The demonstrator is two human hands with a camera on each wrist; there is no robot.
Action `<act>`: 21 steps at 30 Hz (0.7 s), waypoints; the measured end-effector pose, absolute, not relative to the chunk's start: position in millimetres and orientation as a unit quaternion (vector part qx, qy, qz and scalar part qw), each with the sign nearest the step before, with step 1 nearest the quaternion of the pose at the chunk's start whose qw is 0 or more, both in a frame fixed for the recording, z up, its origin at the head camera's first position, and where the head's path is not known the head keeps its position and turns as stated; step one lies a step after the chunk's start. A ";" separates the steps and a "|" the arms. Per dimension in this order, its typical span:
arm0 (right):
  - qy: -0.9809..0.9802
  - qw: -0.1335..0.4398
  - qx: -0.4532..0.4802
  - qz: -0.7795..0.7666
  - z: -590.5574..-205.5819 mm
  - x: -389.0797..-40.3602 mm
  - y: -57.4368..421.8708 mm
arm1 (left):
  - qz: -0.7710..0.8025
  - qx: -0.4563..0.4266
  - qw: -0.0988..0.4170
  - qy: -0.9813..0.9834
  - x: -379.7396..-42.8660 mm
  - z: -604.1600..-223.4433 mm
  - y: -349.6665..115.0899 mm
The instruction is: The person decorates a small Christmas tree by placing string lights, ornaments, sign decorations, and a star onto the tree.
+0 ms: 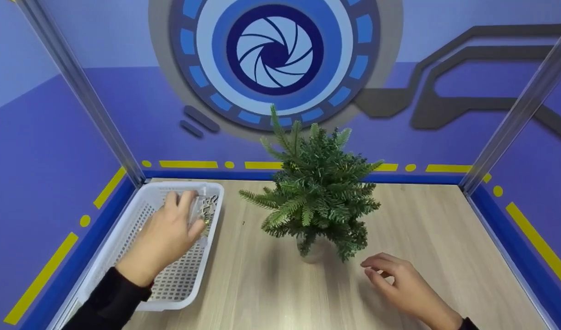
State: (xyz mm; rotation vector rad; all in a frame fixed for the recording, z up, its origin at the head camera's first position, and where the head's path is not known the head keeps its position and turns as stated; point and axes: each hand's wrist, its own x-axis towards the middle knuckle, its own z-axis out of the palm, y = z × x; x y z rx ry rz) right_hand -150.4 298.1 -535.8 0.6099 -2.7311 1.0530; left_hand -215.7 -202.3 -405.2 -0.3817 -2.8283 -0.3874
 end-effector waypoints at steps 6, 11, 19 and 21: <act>-0.887 0.028 0.262 0.380 -539.4 -147.4 281.5 | -0.149 -0.166 0.212 -0.951 -201.1 -402.9 -174.9; -0.870 -0.018 0.288 0.401 -541.3 -146.9 273.3 | -0.153 -0.193 0.241 -0.939 -187.5 -420.7 -164.7; -0.874 -0.042 0.275 0.397 -546.3 -146.4 268.4 | -0.109 -0.227 0.193 -0.948 -175.0 -471.2 -142.9; -0.869 -0.067 0.260 0.416 -548.0 -146.3 264.0 | -0.100 -0.236 0.189 -0.948 -172.9 -482.3 -136.2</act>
